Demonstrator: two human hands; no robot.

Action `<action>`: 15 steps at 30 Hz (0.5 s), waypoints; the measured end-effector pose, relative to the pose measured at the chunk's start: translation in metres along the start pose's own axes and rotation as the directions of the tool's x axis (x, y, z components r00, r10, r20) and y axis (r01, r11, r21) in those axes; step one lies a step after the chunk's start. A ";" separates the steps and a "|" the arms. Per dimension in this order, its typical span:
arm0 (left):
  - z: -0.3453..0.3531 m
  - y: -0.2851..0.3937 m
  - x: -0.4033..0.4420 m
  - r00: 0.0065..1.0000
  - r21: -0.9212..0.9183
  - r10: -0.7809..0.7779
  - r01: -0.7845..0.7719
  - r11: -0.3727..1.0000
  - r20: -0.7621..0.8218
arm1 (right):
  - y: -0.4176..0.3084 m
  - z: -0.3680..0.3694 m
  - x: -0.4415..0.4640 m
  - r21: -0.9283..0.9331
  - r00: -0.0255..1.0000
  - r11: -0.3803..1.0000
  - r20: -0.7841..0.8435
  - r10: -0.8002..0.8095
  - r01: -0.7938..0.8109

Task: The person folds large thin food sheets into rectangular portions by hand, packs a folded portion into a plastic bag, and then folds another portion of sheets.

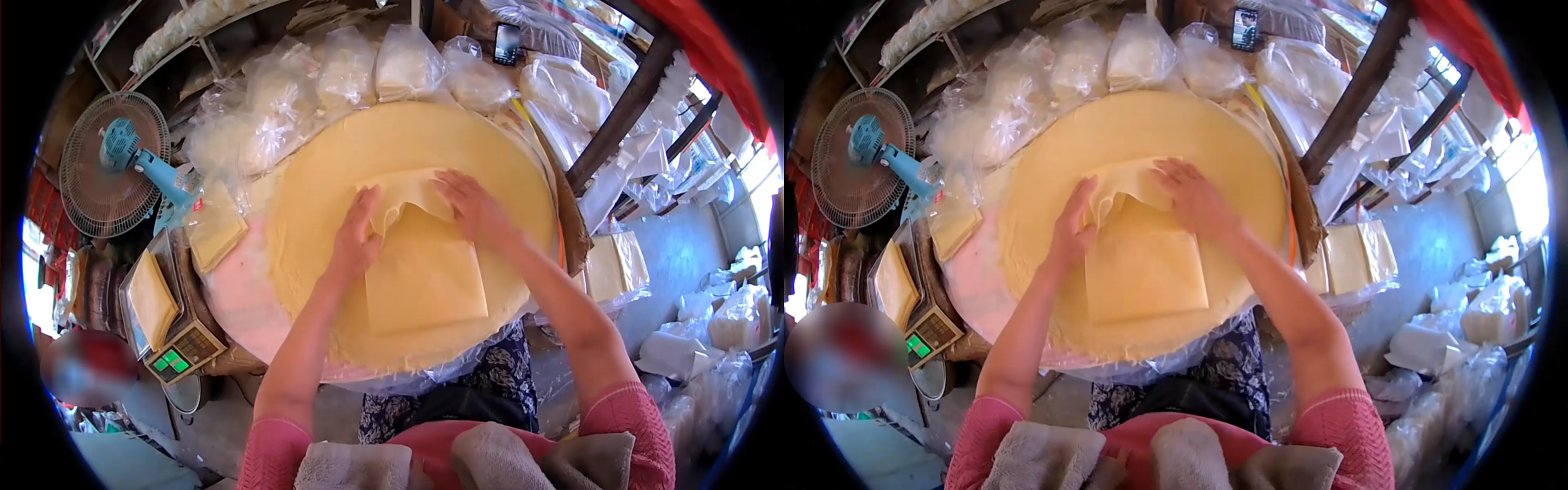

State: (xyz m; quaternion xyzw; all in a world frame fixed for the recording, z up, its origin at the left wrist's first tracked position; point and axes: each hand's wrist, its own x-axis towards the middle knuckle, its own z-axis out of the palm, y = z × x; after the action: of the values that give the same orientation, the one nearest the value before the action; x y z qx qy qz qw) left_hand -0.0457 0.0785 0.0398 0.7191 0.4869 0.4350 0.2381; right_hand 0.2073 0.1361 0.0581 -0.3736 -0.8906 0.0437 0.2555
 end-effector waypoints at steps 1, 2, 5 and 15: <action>0.004 0.008 -0.005 0.999 0.015 0.014 -0.014 1.000 0.034 | -0.011 0.000 -0.002 0.077 0.999 0.997 0.044 -0.005 0.001; 0.008 0.013 -0.009 0.997 0.030 0.028 -0.030 0.999 0.068 | -0.017 0.005 -0.006 0.126 0.997 0.992 0.077 0.001 -0.011; 0.035 -0.010 -0.016 0.981 0.435 0.016 -0.100 0.895 0.193 | -0.012 0.032 -0.014 0.148 0.986 0.989 0.168 -0.010 -0.015; 0.040 -0.008 -0.020 0.969 0.577 0.024 -0.166 0.799 0.245 | -0.037 0.042 -0.021 0.043 0.986 0.999 0.165 0.011 -0.018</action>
State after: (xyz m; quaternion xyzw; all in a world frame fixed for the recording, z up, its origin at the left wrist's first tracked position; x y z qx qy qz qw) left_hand -0.0187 0.0664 0.0055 0.8254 0.5313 0.1879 0.0327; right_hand 0.1753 0.0993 0.0226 -0.3693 -0.9048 0.0960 0.1890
